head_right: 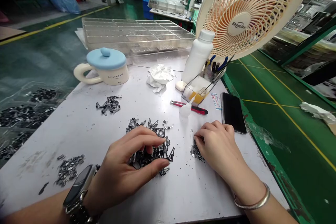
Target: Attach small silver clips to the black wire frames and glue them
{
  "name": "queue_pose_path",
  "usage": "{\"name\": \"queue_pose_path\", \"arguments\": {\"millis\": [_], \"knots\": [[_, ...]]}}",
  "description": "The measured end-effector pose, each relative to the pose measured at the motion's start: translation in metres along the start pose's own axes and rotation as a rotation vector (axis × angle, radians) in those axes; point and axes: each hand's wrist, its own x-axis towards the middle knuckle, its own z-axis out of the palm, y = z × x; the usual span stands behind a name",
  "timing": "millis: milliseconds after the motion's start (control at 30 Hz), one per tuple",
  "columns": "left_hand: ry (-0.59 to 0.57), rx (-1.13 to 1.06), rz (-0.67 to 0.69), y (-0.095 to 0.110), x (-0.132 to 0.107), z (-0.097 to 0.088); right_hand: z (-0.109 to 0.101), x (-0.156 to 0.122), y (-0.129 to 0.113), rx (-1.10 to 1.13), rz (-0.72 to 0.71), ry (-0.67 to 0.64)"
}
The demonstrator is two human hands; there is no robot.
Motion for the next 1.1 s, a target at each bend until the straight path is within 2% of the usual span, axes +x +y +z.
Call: {"name": "queue_pose_path", "arguments": {"millis": [133,400,667,1100], "knots": [[-0.007,-0.001,0.013,0.0,-0.001,0.001,0.001,0.001,0.001,-0.003,0.004,-0.023],[0.002,-0.001,0.002,0.001,0.001,-0.001,0.001,0.004,0.024,0.04,-0.066,-0.07],[0.007,0.002,0.012,-0.001,0.0,0.002,0.002,0.001,0.017,0.021,-0.14,-0.016],[0.006,0.009,0.03,0.0,0.001,0.001,0.003,-0.002,0.016,0.118,-0.151,0.022]]}}
